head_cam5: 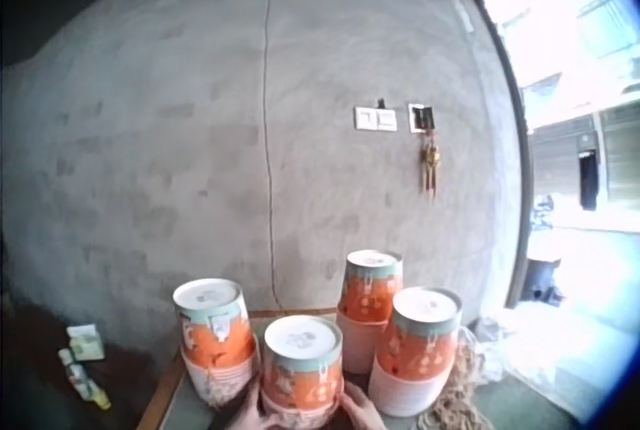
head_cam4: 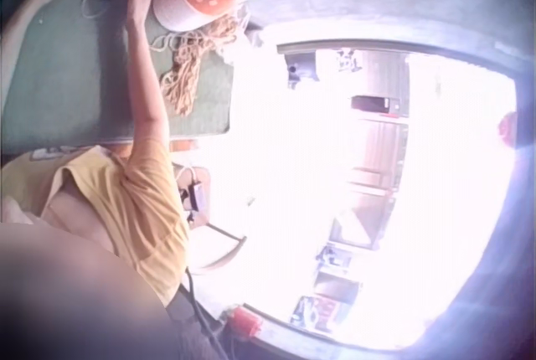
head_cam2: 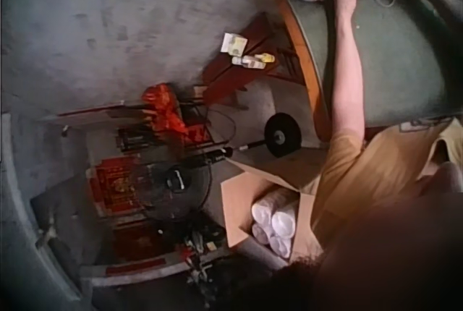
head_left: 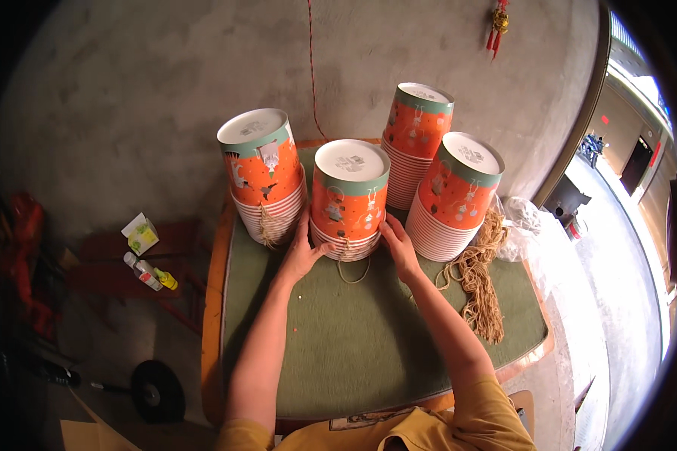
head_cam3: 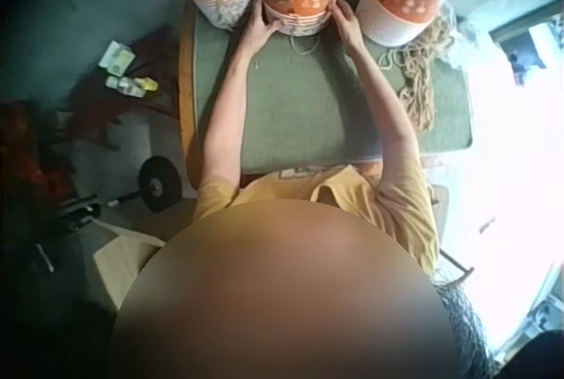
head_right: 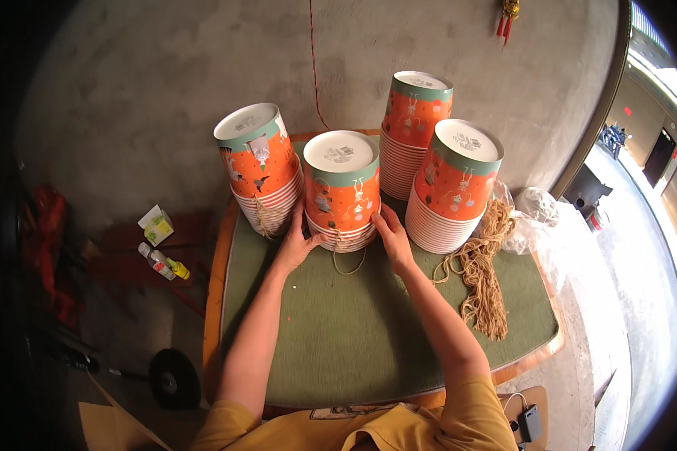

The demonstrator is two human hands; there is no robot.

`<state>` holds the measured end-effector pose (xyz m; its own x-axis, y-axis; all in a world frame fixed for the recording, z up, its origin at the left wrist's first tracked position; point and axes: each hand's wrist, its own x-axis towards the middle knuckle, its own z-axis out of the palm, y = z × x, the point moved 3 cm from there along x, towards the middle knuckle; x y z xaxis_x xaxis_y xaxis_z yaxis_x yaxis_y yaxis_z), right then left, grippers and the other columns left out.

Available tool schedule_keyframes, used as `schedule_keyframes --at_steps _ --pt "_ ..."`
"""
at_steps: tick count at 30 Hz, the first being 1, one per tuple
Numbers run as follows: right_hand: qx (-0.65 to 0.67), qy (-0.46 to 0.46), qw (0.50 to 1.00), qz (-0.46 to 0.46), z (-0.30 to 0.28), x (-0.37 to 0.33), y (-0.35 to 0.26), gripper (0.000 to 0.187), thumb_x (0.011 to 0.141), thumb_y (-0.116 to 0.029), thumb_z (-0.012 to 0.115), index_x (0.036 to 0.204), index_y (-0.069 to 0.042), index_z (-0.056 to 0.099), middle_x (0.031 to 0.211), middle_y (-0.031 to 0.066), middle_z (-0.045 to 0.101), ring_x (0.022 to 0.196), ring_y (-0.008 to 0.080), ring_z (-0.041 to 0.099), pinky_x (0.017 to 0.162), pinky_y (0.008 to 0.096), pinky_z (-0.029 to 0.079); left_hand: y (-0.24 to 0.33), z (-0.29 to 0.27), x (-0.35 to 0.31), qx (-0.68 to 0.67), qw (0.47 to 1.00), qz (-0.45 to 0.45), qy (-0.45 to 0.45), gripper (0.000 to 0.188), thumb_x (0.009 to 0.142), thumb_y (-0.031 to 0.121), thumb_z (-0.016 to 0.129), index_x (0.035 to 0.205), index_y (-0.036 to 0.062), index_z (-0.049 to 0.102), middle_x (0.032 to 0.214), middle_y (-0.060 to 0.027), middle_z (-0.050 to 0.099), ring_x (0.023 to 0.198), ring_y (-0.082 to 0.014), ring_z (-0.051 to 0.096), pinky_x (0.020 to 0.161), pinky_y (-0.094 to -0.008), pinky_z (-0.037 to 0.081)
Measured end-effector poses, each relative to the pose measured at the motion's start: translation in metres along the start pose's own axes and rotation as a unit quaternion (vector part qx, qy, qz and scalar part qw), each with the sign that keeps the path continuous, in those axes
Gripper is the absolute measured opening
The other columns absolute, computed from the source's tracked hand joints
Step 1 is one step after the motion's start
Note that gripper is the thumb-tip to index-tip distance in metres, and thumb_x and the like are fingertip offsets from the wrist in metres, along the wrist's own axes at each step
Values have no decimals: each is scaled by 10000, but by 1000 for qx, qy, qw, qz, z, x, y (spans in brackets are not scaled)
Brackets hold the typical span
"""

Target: Tying strings to paper cups and stacking them in a workshop environment.

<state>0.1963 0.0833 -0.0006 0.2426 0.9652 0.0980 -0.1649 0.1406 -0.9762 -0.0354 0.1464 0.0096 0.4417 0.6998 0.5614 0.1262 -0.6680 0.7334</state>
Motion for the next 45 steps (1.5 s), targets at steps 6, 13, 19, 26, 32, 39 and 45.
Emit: schedule_keyframes --at_steps 6,13,19,26,32,39,45 --pt "-29 17 998 -45 6 -4 1 590 997 -354 556 1449 -9 400 1403 106 507 1305 175 447 1102 298 321 1 -1 0 28 1000 -9 -3 1015 850 399 720 1539 17 81 1599 -210 138 1484 -330 156 1199 -443 184" --pt "-31 24 997 -73 6 -4 2 585 1003 -348 548 1442 10 399 1404 115 501 1303 181 445 1098 300 327 2 4 0 38 999 -7 0 1007 854 379 720 1541 19 79 1607 -205 116 1489 -327 139 1202 -439 179" --pt "-12 16 998 -67 5 -5 5 570 1004 -324 551 1435 19 402 1391 118 508 1289 180 455 1090 301 336 2 3 -5 39 999 -9 12 995 854 359 727 1540 16 93 1606 -195 135 1487 -320 155 1200 -436 186" --pt "-14 22 998 -59 2 -6 3 552 1002 -297 558 1427 22 409 1374 112 520 1271 175 467 1079 299 349 10 9 -12 -17 998 -41 41 930 886 304 716 1537 16 118 1582 -215 206 1448 -314 274 1152 -419 308" --pt "-45 17 995 -82 -6 -6 8 567 987 -295 583 1414 38 415 1356 136 540 1252 197 499 1056 307 384 -10 12 -24 -38 996 -55 54 905 888 224 728 1534 10 130 1532 -242 303 1364 -305 416 1086 -406 403" --pt "-239 -29 963 -122 -11 -30 -69 611 969 -294 616 1446 -11 362 1370 239 522 1259 291 537 1004 365 459 -9 3 -32 29 996 -73 46 946 845 220 761 1528 -3 146 1538 -241 296 1393 -330 376 1131 -413 343" --pt "-204 -41 978 -1 -29 -20 -19 677 958 -377 626 1455 -9 352 1278 197 586 1160 244 586 928 349 497 -7 15 -26 86 991 -97 30 979 805 229 786 1522 -8 163 1545 -249 276 1426 -355 312 1155 -409 307"
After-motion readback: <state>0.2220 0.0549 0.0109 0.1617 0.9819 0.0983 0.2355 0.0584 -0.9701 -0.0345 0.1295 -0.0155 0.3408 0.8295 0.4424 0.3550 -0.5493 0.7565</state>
